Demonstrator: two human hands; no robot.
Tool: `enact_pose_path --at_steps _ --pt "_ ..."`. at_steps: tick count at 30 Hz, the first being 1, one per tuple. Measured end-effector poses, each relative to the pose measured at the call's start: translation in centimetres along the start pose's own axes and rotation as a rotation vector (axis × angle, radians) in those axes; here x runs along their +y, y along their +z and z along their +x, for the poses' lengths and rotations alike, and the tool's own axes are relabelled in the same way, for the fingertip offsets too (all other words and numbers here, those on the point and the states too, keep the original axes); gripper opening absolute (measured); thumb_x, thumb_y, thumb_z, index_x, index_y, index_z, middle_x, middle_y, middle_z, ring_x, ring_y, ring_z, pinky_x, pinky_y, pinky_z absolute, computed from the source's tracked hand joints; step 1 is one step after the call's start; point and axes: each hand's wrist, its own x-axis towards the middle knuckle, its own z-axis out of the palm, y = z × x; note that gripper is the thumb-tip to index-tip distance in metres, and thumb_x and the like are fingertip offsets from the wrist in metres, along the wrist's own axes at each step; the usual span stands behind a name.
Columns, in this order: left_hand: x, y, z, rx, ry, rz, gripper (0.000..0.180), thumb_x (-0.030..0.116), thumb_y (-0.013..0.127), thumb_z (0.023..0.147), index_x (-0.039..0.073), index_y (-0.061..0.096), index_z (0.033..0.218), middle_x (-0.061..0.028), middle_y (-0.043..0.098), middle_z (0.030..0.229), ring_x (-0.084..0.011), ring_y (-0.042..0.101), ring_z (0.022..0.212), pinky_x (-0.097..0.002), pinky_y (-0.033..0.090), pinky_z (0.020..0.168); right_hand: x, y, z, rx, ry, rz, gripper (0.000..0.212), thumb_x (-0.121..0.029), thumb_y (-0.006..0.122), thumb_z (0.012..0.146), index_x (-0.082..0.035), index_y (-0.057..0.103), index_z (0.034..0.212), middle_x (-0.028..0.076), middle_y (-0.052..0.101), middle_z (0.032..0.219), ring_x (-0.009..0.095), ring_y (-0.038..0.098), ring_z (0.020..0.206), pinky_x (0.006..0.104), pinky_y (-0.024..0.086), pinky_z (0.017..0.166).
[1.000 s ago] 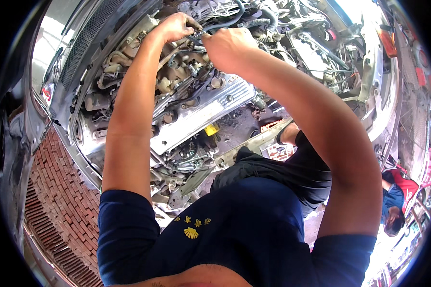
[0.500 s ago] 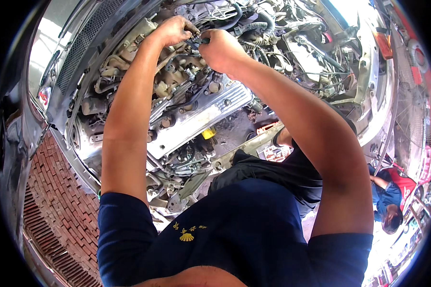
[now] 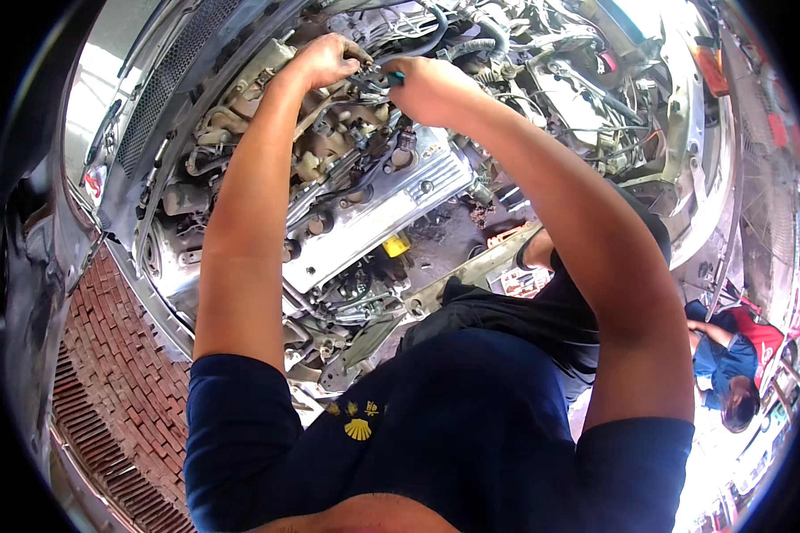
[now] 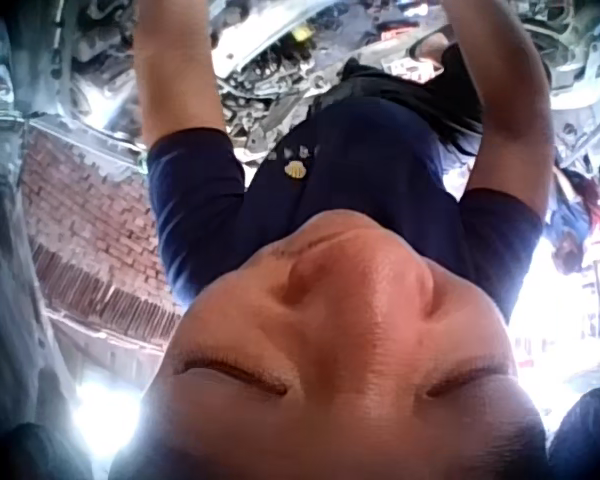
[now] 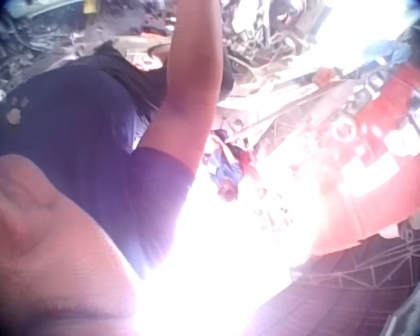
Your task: The person uses a wrench to tighten bolts on the car engine while working under the hood. They adjust their grip and position multiple times to reach different parts of the engine.
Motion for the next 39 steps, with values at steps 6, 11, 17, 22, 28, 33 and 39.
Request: enact_pose_path --at_steps 6,11,17,22,28,33,39 --pt "0.2 -0.2 -0.5 -0.006 -0.003 -0.027 0.031 0.025 0.072 0.088 0.012 0.081 0.115 -0.0168 0.079 0.104 -0.0293 0.076 0.096 -0.0392 0.056 0.092 1.3 2.0 -1.7 0.024 -0.071 -0.297 0.042 -0.028 0.061 0.098 -0.012 0.066 0.137 0.023 0.076 0.100 0.043 0.073 0.092 0.0498 0.059 0.080" --pt "0.5 0.3 0.5 -0.013 0.050 -0.025 0.029 0.032 0.074 0.091 0.020 0.082 0.116 -0.0149 0.079 0.105 -0.0304 0.075 0.098 -0.0411 0.057 0.091 -0.9 -2.0 0.7 -0.012 0.109 0.146 0.043 -0.029 0.057 0.102 -0.003 0.067 0.135 0.015 0.073 0.090 0.025 0.069 0.080 0.0408 0.055 0.077" --pt "-0.4 -0.2 0.1 -0.058 0.095 -0.095 0.031 0.033 0.076 0.089 0.012 0.082 0.111 -0.0172 0.079 0.104 -0.0319 0.075 0.097 -0.0414 0.057 0.091 2.6 -7.8 -6.6 0.066 0.117 0.587 0.049 -0.031 0.065 0.104 0.001 0.060 0.142 -0.001 0.055 0.076 0.006 0.048 0.068 0.0258 0.038 0.059" --pt "-0.3 -0.4 -0.4 -0.081 0.030 -0.120 0.033 0.028 0.078 0.090 0.004 0.081 0.112 -0.0112 0.081 0.105 -0.0172 0.073 0.095 -0.0337 0.055 0.092 5.8 -8.6 -12.5 0.223 0.002 0.873 0.037 -0.027 0.067 0.102 0.004 0.066 0.122 -0.004 0.052 0.076 0.005 0.047 0.068 0.0236 0.036 0.059" --pt "-0.4 -0.7 -0.1 -0.113 0.026 -0.358 0.025 0.013 0.072 0.095 0.004 0.081 0.116 -0.0087 0.081 0.106 -0.0133 0.071 0.093 -0.0319 0.055 0.092 6.2 -7.4 -16.6 0.338 0.103 0.980 0.042 -0.024 0.070 0.101 0.008 0.062 0.128 -0.002 0.058 0.083 0.005 0.049 0.073 0.0229 0.040 0.064" --pt "-0.9 -2.0 0.3 -0.121 0.025 -0.306 0.029 0.017 0.074 0.094 -0.001 0.080 0.115 -0.0102 0.081 0.107 -0.0168 0.072 0.095 -0.0340 0.056 0.091 5.0 -6.5 -18.1 0.293 0.123 0.807 0.034 -0.025 0.069 0.102 0.002 0.066 0.122 0.010 0.072 0.088 0.012 0.064 0.075 0.0314 0.053 0.069" --pt "1.1 -1.2 0.1 -0.194 -0.138 -0.314 0.028 0.020 0.083 0.090 -0.002 0.076 0.106 -0.0060 0.077 0.095 -0.0143 0.068 0.088 -0.0332 0.055 0.084 2.7 -1.5 -18.5 0.228 -0.082 0.729 0.038 -0.033 0.071 0.095 -0.001 0.062 0.113 0.023 0.072 0.083 0.043 0.073 0.078 0.0520 0.057 0.073"
